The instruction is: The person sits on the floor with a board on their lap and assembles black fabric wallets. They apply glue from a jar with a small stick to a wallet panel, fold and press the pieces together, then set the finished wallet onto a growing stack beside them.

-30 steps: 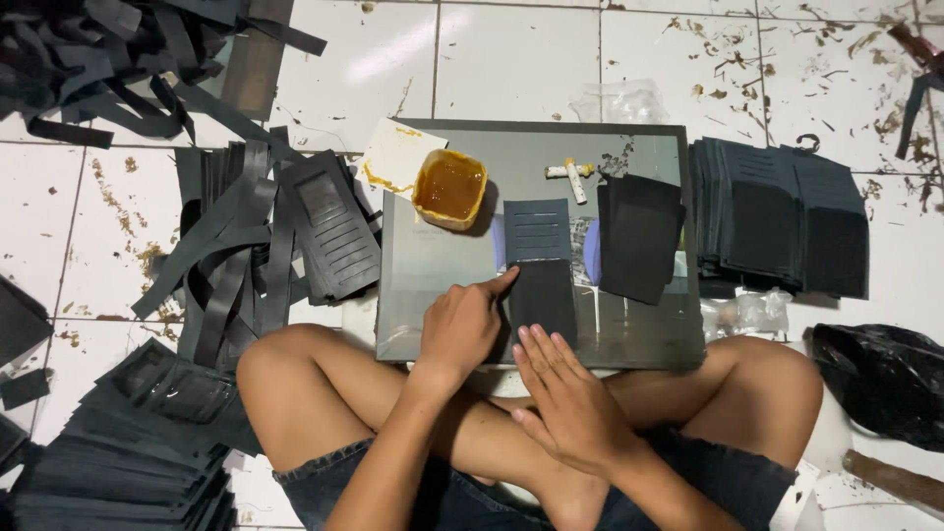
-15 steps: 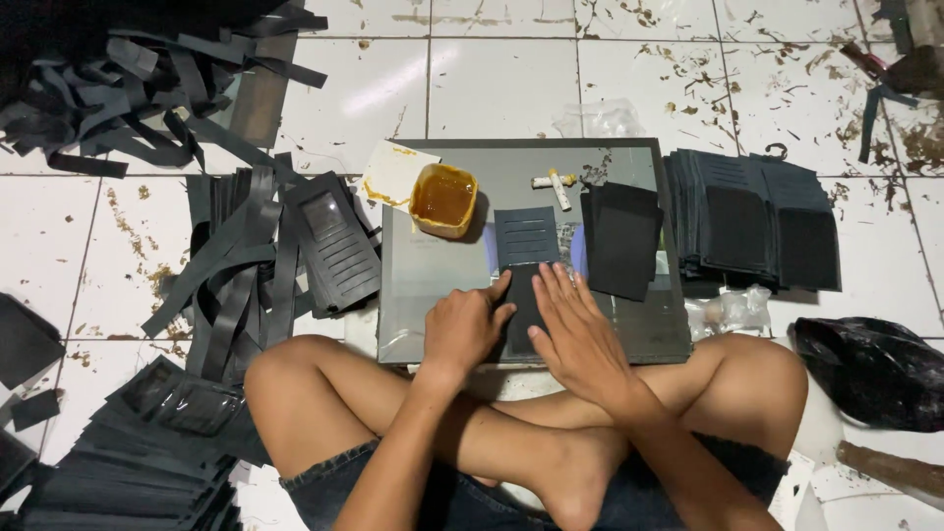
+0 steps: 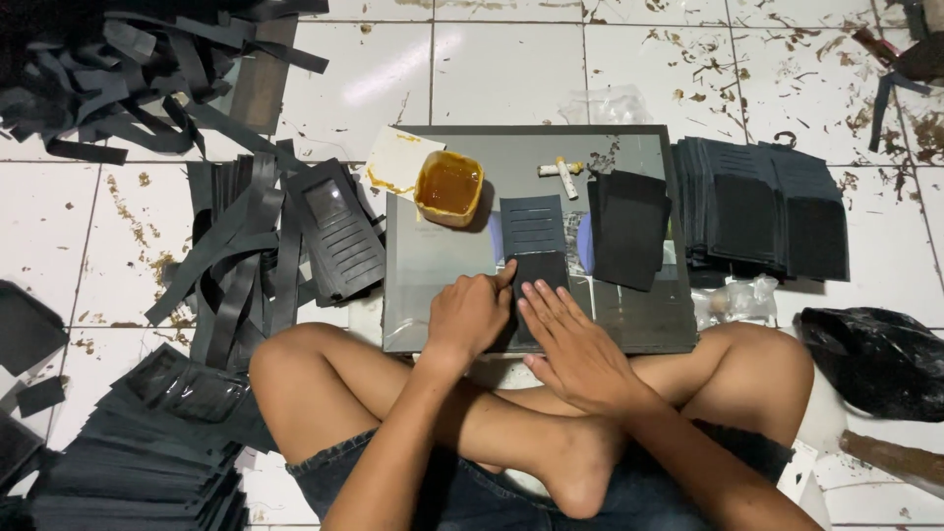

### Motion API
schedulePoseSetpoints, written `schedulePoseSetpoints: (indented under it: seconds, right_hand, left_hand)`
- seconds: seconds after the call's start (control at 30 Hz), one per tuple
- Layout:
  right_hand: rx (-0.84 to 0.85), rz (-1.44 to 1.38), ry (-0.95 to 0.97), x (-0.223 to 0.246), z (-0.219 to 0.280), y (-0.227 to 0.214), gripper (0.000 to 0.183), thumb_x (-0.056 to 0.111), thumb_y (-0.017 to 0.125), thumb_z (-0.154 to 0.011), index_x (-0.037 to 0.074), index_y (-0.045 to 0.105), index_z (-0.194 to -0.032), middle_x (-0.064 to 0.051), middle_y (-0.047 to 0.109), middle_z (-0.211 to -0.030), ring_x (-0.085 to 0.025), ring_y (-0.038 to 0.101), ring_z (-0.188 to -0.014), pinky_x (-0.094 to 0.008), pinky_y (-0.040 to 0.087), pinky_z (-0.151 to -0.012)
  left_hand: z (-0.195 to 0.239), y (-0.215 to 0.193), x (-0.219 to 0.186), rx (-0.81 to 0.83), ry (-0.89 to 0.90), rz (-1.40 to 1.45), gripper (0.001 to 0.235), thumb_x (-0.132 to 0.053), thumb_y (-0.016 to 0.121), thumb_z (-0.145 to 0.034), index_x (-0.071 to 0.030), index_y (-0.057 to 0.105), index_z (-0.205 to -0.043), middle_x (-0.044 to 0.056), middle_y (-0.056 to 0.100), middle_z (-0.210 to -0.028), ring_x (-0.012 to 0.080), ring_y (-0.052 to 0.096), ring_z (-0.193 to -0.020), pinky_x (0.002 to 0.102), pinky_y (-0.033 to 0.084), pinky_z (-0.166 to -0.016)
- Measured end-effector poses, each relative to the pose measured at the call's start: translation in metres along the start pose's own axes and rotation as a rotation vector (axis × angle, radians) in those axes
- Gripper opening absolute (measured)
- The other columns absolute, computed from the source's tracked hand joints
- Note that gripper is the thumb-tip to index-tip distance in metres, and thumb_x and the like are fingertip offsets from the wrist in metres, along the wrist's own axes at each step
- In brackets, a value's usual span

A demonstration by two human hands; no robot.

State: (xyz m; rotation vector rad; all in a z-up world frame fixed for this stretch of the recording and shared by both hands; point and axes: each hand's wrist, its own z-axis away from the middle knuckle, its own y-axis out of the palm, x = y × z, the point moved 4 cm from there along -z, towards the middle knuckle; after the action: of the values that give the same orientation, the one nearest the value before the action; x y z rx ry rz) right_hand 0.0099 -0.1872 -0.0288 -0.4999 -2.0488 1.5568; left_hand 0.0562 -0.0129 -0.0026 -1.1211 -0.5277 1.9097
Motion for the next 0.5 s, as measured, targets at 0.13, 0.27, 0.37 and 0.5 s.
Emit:
schedulePoseSetpoints:
  seconds: [0.13,0.27,0.37,0.5]
  right_hand:
    - [0.007,0.05,0.028,0.025,0.014,0.009,0.079,0.049,0.046,-0.1,-0.004,0.031,-0.157,-0.026,0.031,-0.164,-0.039,0.026,-0.155,-0.049,0.016,-0.129]
    - [-0.022,-0.014,0.09,0.049,0.019,-0.004,0.075,0.043,0.047,-0.101,-0.009,0.033,-0.154,-0.032,0.032,-0.161,-0.045,0.028,-0.152,-0.052,0.018,-0.127]
    - [-0.078,-0.173,0.142,0.056,0.02,-0.017,0.067,0.03,0.052,-0.098,-0.011,0.039,-0.148,-0.033,0.038,-0.158,-0.044,0.033,-0.15,-0.052,0.023,-0.125]
    - [-0.272,-0.373,0.297,0.047,0.021,-0.038,0.048,0.008,0.056,-0.092,-0.013,0.056,-0.135,-0.027,0.057,-0.146,-0.038,0.054,-0.139,-0.046,0.038,-0.12]
  left_hand:
    - [0.0,0.001,0.002,0.021,-0.003,-0.006,0.046,-0.033,0.046,-0.098,-0.036,0.063,-0.141,0.028,0.075,-0.108,0.051,0.069,-0.111,0.058,0.056,-0.095]
    - [0.004,0.001,-0.001,0.025,-0.02,-0.002,0.045,-0.037,0.048,-0.099,-0.034,0.062,-0.141,0.029,0.074,-0.11,0.0517,0.067,-0.114,0.058,0.054,-0.098]
    - [0.001,0.012,0.006,-0.127,0.047,-0.036,0.041,-0.04,0.055,-0.096,-0.03,0.069,-0.134,0.023,0.075,-0.098,0.0471,0.069,-0.096,0.054,0.054,-0.084]
    - [-0.002,0.018,0.011,-0.261,0.108,-0.078,0.038,-0.041,0.063,-0.093,-0.029,0.075,-0.127,0.017,0.076,-0.084,0.0419,0.071,-0.077,0.05,0.053,-0.069]
